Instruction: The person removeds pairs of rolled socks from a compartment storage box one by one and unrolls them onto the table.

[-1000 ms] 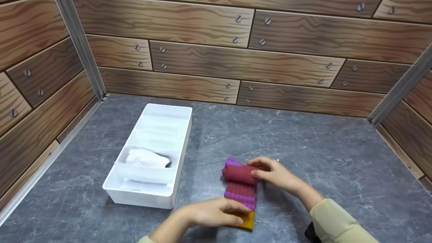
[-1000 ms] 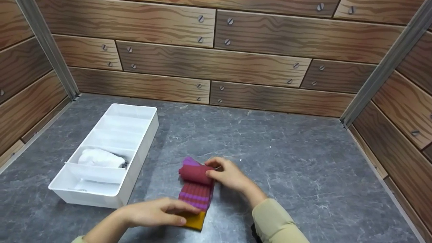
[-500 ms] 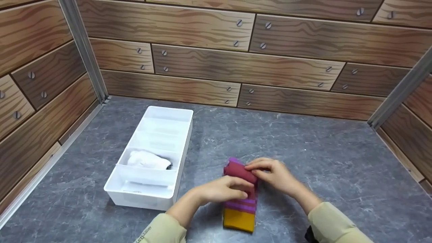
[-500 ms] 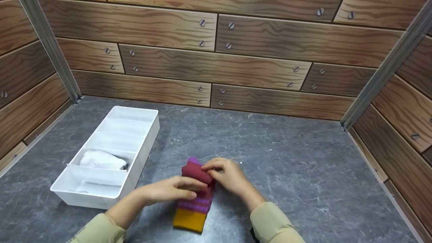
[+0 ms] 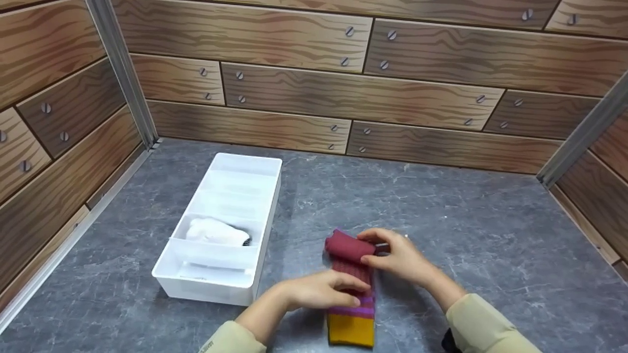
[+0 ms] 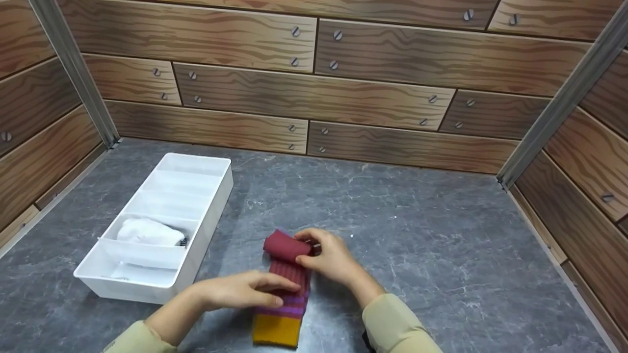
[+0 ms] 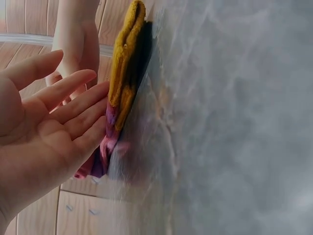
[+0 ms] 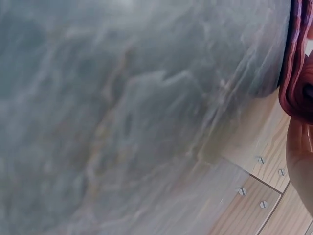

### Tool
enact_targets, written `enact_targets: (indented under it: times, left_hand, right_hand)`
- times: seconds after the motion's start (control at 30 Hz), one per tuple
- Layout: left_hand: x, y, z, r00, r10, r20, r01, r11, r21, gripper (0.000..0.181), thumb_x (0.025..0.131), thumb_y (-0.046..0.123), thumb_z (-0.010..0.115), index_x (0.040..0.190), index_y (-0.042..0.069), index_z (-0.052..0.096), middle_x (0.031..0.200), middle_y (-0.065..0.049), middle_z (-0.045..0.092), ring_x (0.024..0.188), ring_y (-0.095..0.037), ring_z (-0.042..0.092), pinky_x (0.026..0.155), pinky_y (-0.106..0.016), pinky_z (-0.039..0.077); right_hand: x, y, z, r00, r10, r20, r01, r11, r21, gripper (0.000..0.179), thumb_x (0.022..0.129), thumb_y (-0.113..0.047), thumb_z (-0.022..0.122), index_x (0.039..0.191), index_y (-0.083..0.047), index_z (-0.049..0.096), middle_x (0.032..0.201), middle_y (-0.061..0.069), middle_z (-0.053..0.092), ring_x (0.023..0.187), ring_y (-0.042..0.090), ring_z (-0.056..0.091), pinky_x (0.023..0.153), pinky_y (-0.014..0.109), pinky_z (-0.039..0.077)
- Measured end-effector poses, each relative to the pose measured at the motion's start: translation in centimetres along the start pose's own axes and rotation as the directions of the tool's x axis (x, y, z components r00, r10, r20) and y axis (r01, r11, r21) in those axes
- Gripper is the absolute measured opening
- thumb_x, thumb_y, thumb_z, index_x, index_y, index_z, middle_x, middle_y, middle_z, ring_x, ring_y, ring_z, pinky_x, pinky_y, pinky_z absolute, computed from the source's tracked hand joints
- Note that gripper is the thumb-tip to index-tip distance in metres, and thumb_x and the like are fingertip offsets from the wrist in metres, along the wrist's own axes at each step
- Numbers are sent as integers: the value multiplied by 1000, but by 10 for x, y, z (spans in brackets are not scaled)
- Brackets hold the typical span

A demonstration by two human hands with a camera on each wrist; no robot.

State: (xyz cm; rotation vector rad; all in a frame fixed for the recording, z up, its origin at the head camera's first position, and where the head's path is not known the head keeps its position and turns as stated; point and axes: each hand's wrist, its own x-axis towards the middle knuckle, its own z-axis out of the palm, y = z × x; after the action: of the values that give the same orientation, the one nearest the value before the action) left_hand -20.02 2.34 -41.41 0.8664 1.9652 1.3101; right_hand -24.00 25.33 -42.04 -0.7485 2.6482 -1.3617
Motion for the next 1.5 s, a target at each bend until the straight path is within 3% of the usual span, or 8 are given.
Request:
enact_targets:
  times: [0.33,0.57,0.7,0.8,1.0,1.1,1.3,1.5]
  left_hand:
    - [-20,1,11,998,13,63,-13,1000,-2,39,91,18,61,129,8,60,123,1,62,105,-5,54,92,-21,40]
    - [-32,5,18,994,20,107,-23,999,31,38,91,18,61,128,7,61,121,3,63,109,-3,53,95,-20,38]
    - [-29,6,15,998,31,52,-29,999,-28,38,91,19,61,128,9,61,120,4,63,108,-4,54,93,-21,39]
    - [-22,5,11,999,48,3,-47,994,-98,39,91,19,61,130,10,60,121,4,63,105,-4,55,91,-22,41]
    - [-9,-3,6,998,36,-44,-45,977,-207,38,93,16,60,131,12,59,124,0,62,107,-8,56,92,-22,41]
    - [-7,-6,6,999,27,-28,-33,973,-227,38,93,14,59,131,11,59,126,-3,61,113,-13,54,93,-22,41]
    - [-10,-7,7,999,25,21,-20,974,-227,38,93,13,59,130,8,59,128,-4,60,115,-13,54,93,-21,41]
    - [-19,-4,10,998,10,70,4,980,-197,39,92,15,60,130,9,59,127,-3,61,113,-11,55,93,-20,41]
  right_hand:
    - [-2,4,-3,998,65,13,-65,997,50,34,92,-17,64,122,-2,60,120,14,62,108,32,58,92,44,46]
    - [-2,11,-2,999,39,5,-39,998,41,24,94,-15,61,115,-5,67,112,7,67,106,26,60,90,35,46]
    - [-3,9,0,998,61,-18,-61,998,27,26,95,-18,59,116,-5,67,112,7,67,106,26,59,90,34,45]
    - [-2,6,2,996,78,-31,-76,996,55,32,91,-21,66,118,-4,65,113,9,66,106,26,60,91,35,46]
    - [2,9,8,999,-16,-35,17,1000,15,49,75,-12,81,119,-2,62,115,12,62,104,28,59,90,38,49]
    - [5,11,10,998,-32,-51,31,999,-30,44,78,-8,79,118,0,62,113,14,62,102,29,59,88,38,51]
    - [6,11,6,992,66,-105,-66,998,0,37,87,-10,70,120,2,59,115,19,62,102,32,60,88,40,50]
    - [8,12,3,979,114,-168,-121,992,-29,30,88,-12,69,114,2,63,110,17,65,99,31,62,88,43,49]
